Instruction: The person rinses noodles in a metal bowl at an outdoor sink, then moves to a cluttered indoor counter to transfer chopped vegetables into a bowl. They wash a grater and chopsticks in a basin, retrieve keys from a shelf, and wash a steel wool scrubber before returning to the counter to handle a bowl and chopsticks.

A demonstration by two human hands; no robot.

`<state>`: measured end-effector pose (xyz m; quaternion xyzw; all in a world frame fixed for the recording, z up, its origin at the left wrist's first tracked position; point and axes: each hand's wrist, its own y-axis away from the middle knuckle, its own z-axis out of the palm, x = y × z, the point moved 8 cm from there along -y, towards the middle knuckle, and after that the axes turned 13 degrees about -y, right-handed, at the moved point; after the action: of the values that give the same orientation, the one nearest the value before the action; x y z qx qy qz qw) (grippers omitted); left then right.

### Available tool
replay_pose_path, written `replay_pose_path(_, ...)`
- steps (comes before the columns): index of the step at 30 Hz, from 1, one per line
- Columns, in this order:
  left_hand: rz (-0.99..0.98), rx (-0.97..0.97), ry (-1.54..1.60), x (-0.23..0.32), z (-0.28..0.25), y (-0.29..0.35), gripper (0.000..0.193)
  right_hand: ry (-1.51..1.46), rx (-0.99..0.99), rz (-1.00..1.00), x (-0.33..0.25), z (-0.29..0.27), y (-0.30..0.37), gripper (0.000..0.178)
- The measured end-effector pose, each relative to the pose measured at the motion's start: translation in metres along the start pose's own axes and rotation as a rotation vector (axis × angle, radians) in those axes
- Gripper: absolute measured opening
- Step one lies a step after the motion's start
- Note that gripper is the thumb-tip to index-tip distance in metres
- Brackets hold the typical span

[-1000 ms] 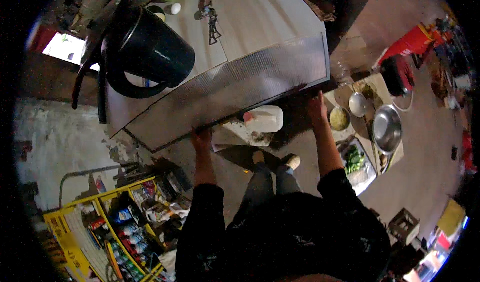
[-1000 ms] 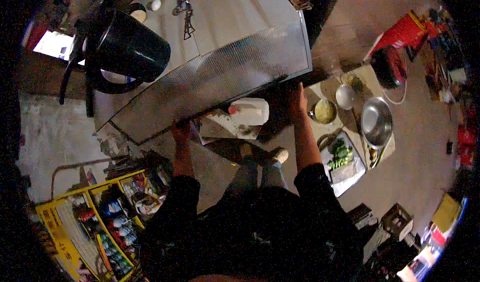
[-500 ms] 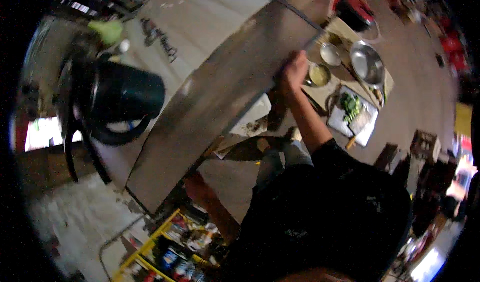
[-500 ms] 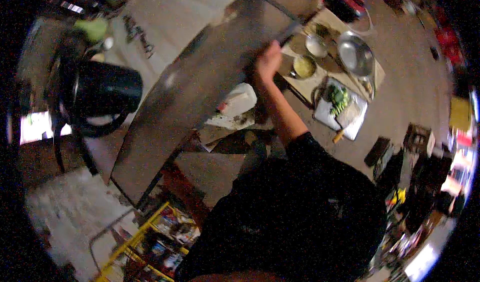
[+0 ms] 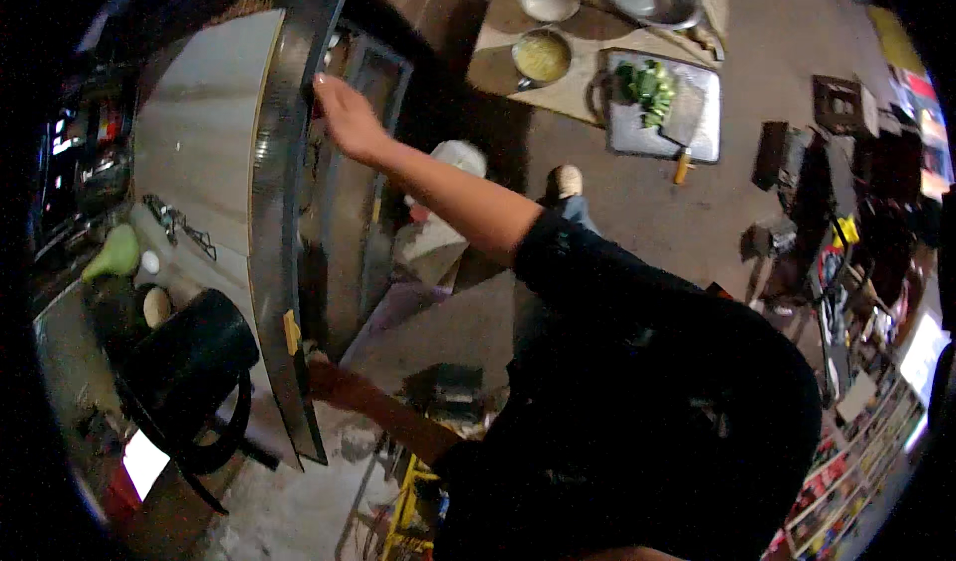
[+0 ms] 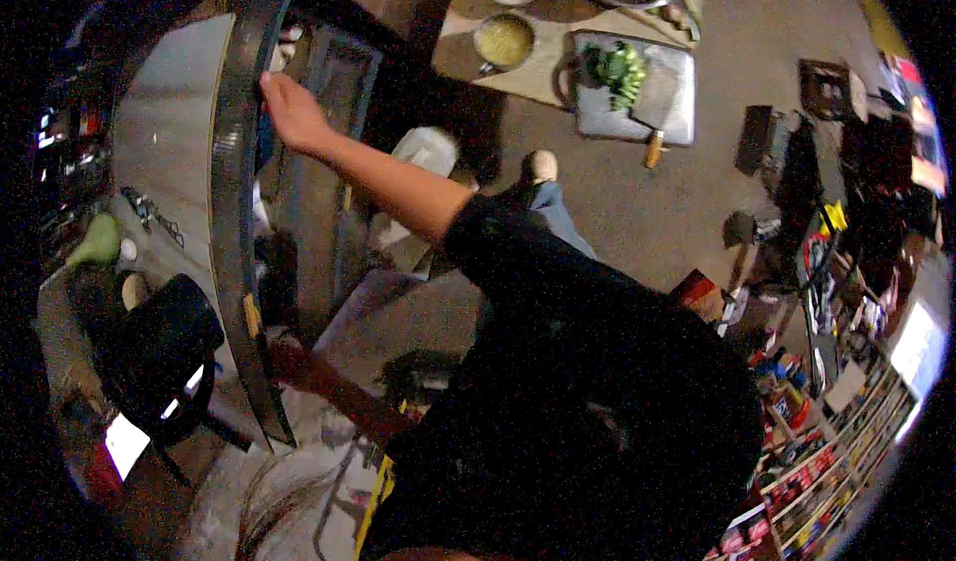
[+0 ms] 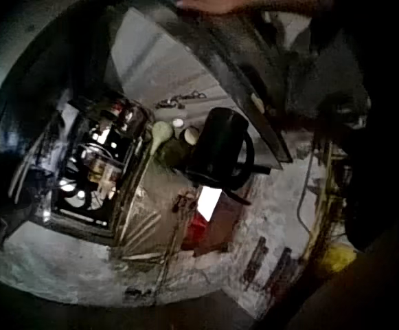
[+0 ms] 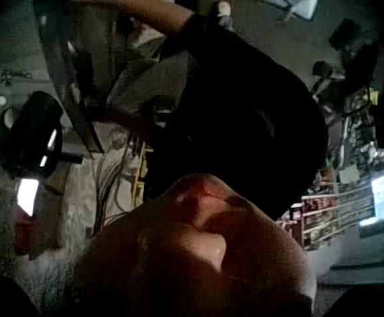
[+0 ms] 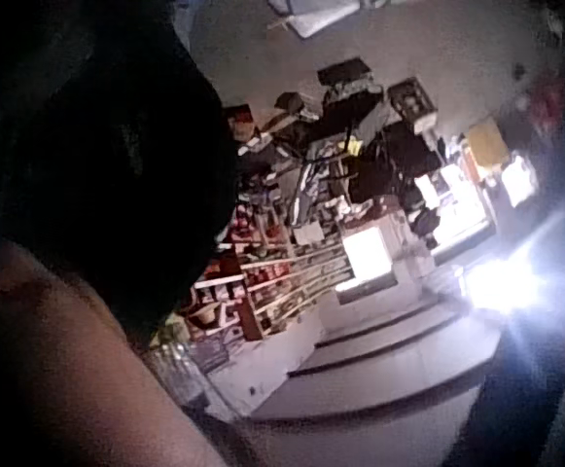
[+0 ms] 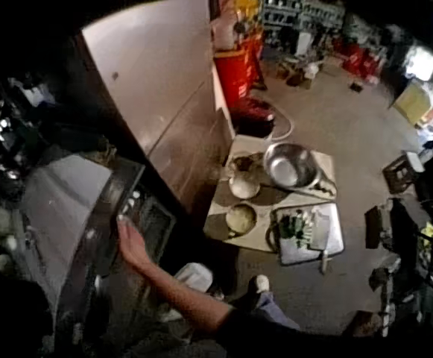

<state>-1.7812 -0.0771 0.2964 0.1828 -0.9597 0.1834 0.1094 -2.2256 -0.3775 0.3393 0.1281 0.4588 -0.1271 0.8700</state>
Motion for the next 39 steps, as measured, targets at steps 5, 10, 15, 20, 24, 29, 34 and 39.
replay_pose_path(5,-0.642,-0.388,1.163,0.005,0.133,0.068,0.031,0.006,-0.086,0.167,0.074,-0.108,0.066,0.021)
replay_pose_path(10,-0.34,-0.706,0.638,0.175,0.178,0.051,0.038,0.086,0.068,0.4,0.121,-0.233,0.14,0.014)
replay_pose_path(15,-0.285,-0.444,0.596,0.213,0.205,-0.062,0.04,-0.024,0.105,0.511,0.136,-0.311,0.169,0.011)
replay_pose_path(20,0.164,-0.055,-0.105,0.221,0.193,-0.217,0.035,0.132,0.142,0.633,0.132,-0.342,0.178,0.011)
replay_pose_path(24,0.303,-0.237,-0.064,0.209,0.232,-0.277,0.032,0.194,0.143,0.678,0.135,-0.353,0.181,0.011)
replay_pose_path(29,0.516,-0.573,-0.254,0.196,0.266,-0.307,0.032,0.185,0.109,0.651,0.139,-0.357,0.187,0.011)
replay_pose_path(34,0.585,-0.497,-0.432,0.246,0.254,-0.271,0.026,0.169,0.144,0.693,0.141,-0.36,0.191,0.013)
replay_pose_path(39,0.67,-0.322,-0.564,0.231,0.244,-0.276,0.024,0.179,0.139,0.657,0.135,-0.359,0.195,0.012)
